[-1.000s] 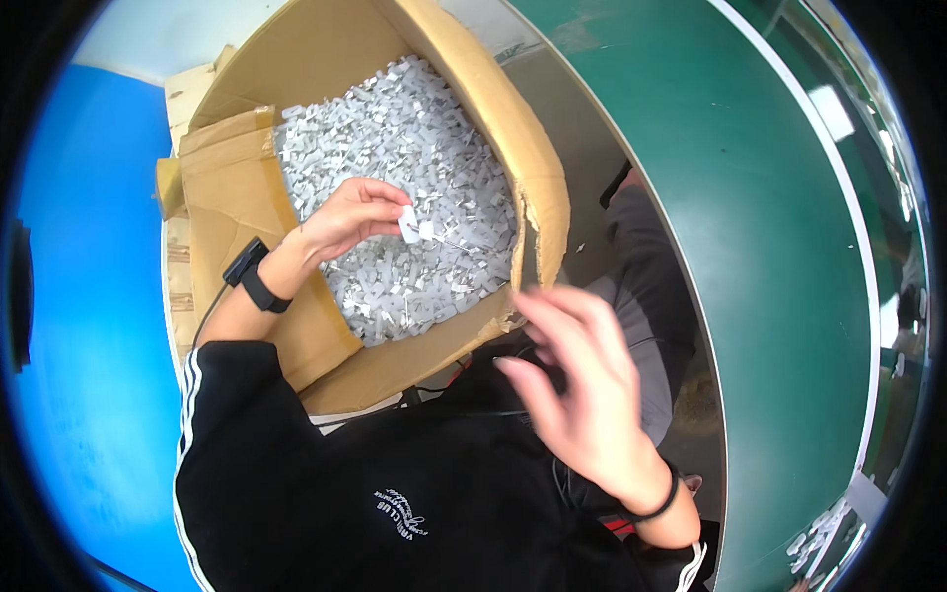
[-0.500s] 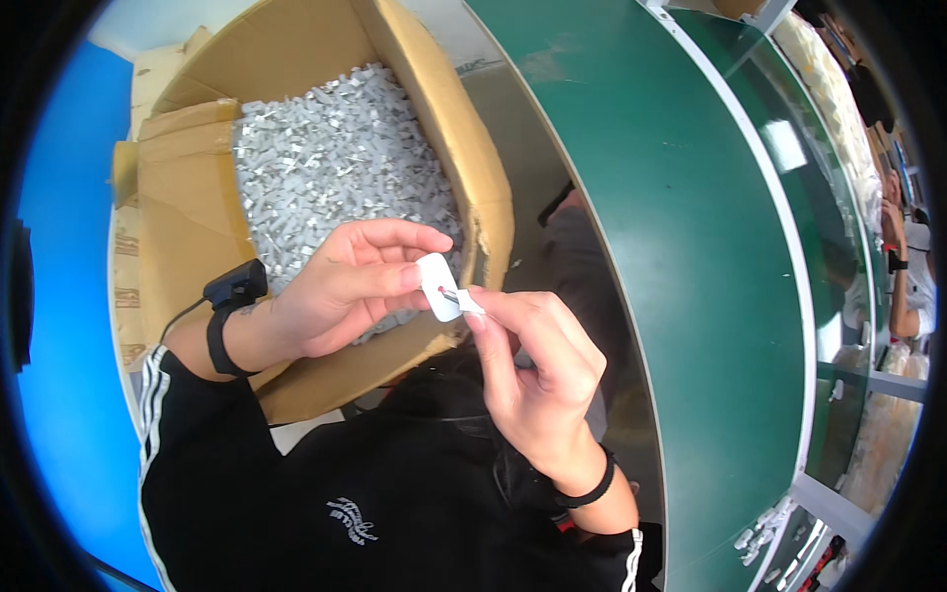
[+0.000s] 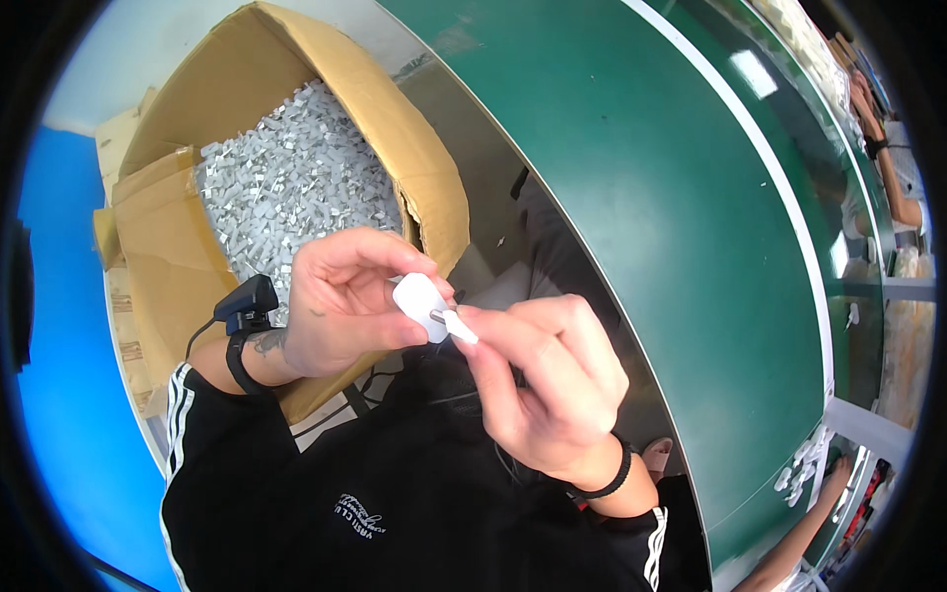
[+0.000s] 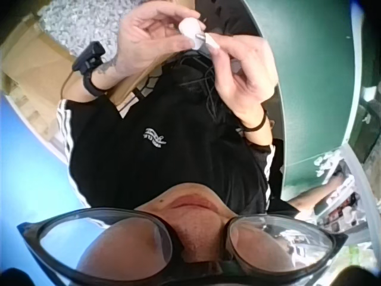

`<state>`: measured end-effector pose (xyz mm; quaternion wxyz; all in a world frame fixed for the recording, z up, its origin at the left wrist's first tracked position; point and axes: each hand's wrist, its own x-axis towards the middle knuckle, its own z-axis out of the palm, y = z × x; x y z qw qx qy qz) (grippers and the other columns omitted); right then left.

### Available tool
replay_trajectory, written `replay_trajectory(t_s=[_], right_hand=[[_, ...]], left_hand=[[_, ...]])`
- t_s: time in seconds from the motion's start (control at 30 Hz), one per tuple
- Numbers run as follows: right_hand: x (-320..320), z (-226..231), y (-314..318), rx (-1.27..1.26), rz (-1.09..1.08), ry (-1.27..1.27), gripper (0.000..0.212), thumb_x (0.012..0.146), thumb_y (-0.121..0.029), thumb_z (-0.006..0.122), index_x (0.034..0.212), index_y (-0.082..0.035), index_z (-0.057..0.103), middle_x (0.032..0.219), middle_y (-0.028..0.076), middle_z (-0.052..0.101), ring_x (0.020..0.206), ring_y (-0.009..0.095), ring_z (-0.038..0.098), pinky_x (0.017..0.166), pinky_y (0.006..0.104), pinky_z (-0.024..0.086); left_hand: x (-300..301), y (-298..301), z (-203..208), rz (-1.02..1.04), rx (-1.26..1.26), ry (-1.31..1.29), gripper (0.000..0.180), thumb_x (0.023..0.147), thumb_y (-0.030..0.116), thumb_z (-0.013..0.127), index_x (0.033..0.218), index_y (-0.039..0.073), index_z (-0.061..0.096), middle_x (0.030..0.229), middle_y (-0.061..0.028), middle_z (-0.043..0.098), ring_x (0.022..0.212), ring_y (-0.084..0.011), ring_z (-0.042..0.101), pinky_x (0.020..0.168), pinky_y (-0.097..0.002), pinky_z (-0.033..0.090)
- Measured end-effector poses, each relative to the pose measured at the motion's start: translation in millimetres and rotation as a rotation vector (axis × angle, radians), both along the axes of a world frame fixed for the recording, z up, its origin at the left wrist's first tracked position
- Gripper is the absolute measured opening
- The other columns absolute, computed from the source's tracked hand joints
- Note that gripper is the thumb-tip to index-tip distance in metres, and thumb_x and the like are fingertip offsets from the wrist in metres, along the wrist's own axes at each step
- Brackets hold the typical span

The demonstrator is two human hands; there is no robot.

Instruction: Manually assembling small white plastic components by snapping them together at a factory workbench.

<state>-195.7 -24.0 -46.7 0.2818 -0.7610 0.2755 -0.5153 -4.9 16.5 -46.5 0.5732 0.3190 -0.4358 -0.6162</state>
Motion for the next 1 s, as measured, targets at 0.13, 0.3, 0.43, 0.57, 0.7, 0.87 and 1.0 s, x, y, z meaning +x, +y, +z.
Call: replay_trajectory(t_s=[0.13, 0.3, 0.43, 0.57, 0.7, 0.87, 1.0], right_hand=[[-9.3, 4.6, 1.6, -0.094, -0.037, 0.093, 0.03, 0.057, 0.007, 0.076, 0.085, -0.001, 0.071, 0.069, 0.005, 0.056, 0.054, 0.015, 0.05, 0.046, 0.0264, 0.039], [-17.5, 13.6, 9.5, -0.065, -0.014, 0.15, 0.032, 0.056, 0.007, 0.076, 0.086, 0.001, 0.07, 0.066, 0.004, 0.054, 0.053, 0.016, 0.049, 0.046, 0.0263, 0.037], [-18.4, 13.9, 13.0, -0.067, -0.001, 0.17, 0.033, 0.056, 0.008, 0.076, 0.088, 0.002, 0.07, 0.065, 0.004, 0.054, 0.053, 0.015, 0.05, 0.045, 0.0263, 0.038], [-18.9, -1.8, 11.4, 0.084, 0.066, -0.001, 0.032, 0.064, 0.006, 0.077, 0.095, 0.003, 0.069, 0.07, 0.005, 0.057, 0.06, 0.013, 0.054, 0.046, 0.0247, 0.042], [-27.5, -0.8, 11.7, 0.4, 0.201, -0.054, 0.029, 0.076, 0.0, 0.074, 0.103, 0.004, 0.064, 0.087, 0.011, 0.061, 0.072, 0.013, 0.058, 0.056, 0.0229, 0.051], [-32.9, -12.1, 18.4, 0.58, 0.216, -0.149, 0.019, 0.077, 0.002, 0.071, 0.094, 0.004, 0.063, 0.082, 0.011, 0.06, 0.069, 0.013, 0.056, 0.053, 0.0229, 0.047], [-33.4, -20.8, 17.3, 0.395, 0.223, -0.105, 0.01, 0.081, 0.005, 0.065, 0.089, 0.003, 0.061, 0.083, 0.011, 0.058, 0.066, 0.012, 0.054, 0.055, 0.0234, 0.044]], left_hand=[[-3.2, -3.8, 0.5, -0.019, -0.029, -0.064, 0.043, 0.07, -0.013, 0.075, 0.109, -0.004, 0.059, 0.1, -0.0173, 0.065, 0.098, -0.023, 0.064, 0.085, -0.0341, 0.054], [2.4, -11.6, 6.1, -0.098, -0.18, -0.24, 0.039, 0.064, -0.012, 0.08, 0.099, -0.005, 0.064, 0.097, -0.0176, 0.066, 0.092, -0.023, 0.064, 0.078, -0.0327, 0.053], [1.7, -15.2, 8.4, -0.123, -0.192, -0.273, 0.038, 0.063, -0.01, 0.082, 0.097, -0.005, 0.065, 0.096, -0.0173, 0.065, 0.091, -0.0231, 0.064, 0.077, -0.032, 0.052], [-3.5, -15.5, 12.4, -0.156, -0.155, -0.248, 0.04, 0.063, -0.008, 0.082, 0.099, -0.005, 0.065, 0.096, -0.0162, 0.065, 0.089, -0.0222, 0.064, 0.076, -0.0314, 0.052], [-7.0, -15.7, 9.5, -0.097, -0.3, -0.395, 0.043, 0.062, -0.004, 0.084, 0.101, -0.005, 0.067, 0.094, -0.0139, 0.064, 0.084, -0.0186, 0.062, 0.071, -0.028, 0.05], [-13.0, -17.2, 8.0, -0.053, -0.46, -0.583, 0.042, 0.062, -0.002, 0.085, 0.1, -0.005, 0.068, 0.091, -0.0132, 0.064, 0.078, -0.0166, 0.061, 0.065, -0.025, 0.047], [-19.0, -17.7, 11.0, -0.058, -0.461, -0.538, 0.038, 0.064, -0.002, 0.084, 0.098, -0.005, 0.068, 0.09, -0.0122, 0.064, 0.076, -0.019, 0.063, 0.064, -0.0264, 0.049]])
